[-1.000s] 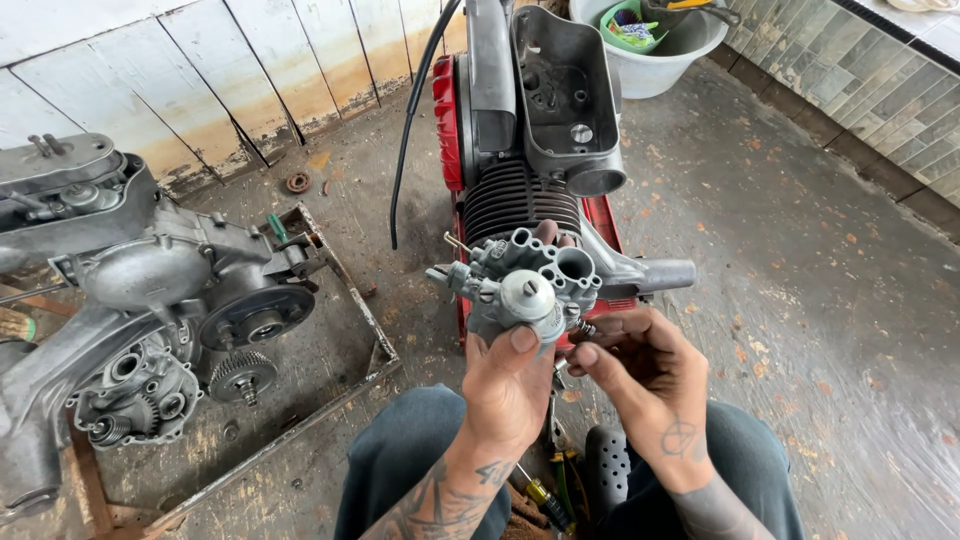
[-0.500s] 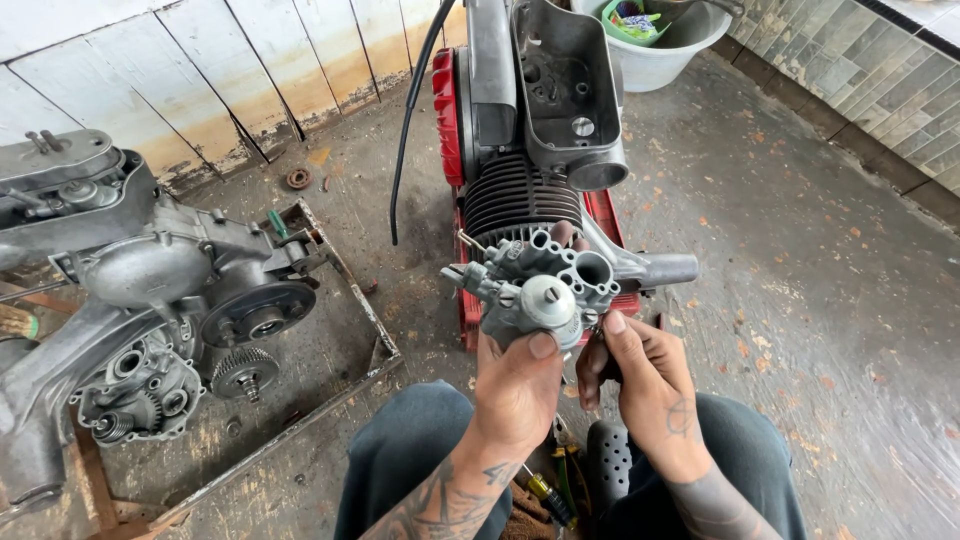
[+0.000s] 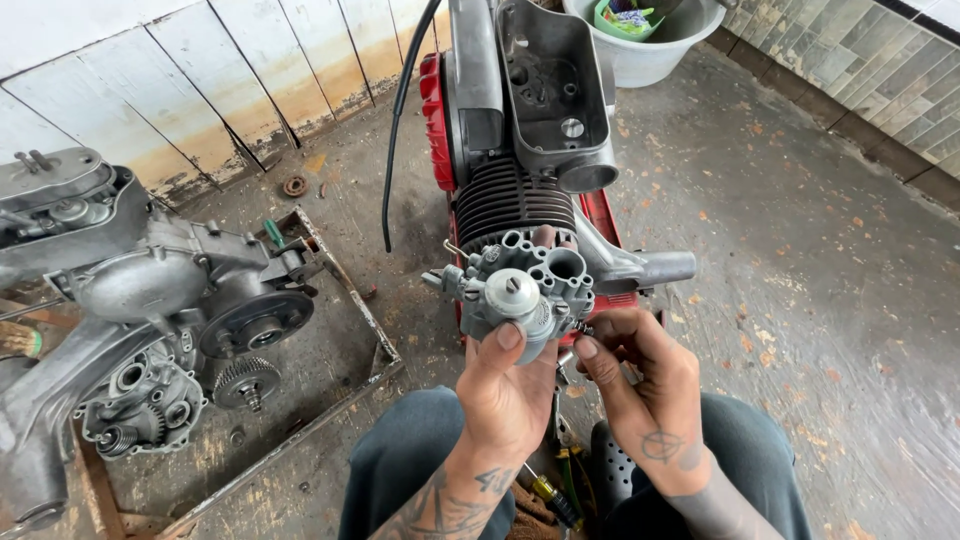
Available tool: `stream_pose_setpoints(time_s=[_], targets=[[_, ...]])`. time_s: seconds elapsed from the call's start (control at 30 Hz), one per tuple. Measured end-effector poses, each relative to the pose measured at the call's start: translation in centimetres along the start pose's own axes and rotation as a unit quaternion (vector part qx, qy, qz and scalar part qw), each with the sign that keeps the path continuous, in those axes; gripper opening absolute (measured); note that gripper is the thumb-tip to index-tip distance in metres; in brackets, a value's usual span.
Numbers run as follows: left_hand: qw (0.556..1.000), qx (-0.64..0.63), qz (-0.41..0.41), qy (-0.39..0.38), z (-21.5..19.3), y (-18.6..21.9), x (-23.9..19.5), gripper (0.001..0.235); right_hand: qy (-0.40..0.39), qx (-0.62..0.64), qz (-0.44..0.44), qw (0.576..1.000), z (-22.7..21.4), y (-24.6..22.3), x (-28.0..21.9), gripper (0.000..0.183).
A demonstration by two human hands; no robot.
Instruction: Repairing a motorcycle engine by disassembling the carburetor and cylinder components using hand tools.
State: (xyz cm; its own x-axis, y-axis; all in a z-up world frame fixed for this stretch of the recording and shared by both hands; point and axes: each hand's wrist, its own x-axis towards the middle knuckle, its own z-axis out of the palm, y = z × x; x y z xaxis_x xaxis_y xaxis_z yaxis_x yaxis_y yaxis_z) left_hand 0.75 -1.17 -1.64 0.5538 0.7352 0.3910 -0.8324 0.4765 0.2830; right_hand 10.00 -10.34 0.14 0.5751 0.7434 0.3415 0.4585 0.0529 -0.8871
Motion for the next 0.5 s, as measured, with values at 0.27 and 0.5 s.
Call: stream_pose_setpoints(time_s=[0.27,0.5], targets=[[0.998,0.050,-0.019,0.022,1.4,0.3,0.3,0.082,-0.020,-0.058,-0.008,0.998,-0.2,-0.3,0.4,0.010],[0.998,0.045,-0.006,0.034,0.2,-0.3,-0.3,0.063,-0.078,0.235,0.166,0.954,-0.4,1.8,0.6,0.051]])
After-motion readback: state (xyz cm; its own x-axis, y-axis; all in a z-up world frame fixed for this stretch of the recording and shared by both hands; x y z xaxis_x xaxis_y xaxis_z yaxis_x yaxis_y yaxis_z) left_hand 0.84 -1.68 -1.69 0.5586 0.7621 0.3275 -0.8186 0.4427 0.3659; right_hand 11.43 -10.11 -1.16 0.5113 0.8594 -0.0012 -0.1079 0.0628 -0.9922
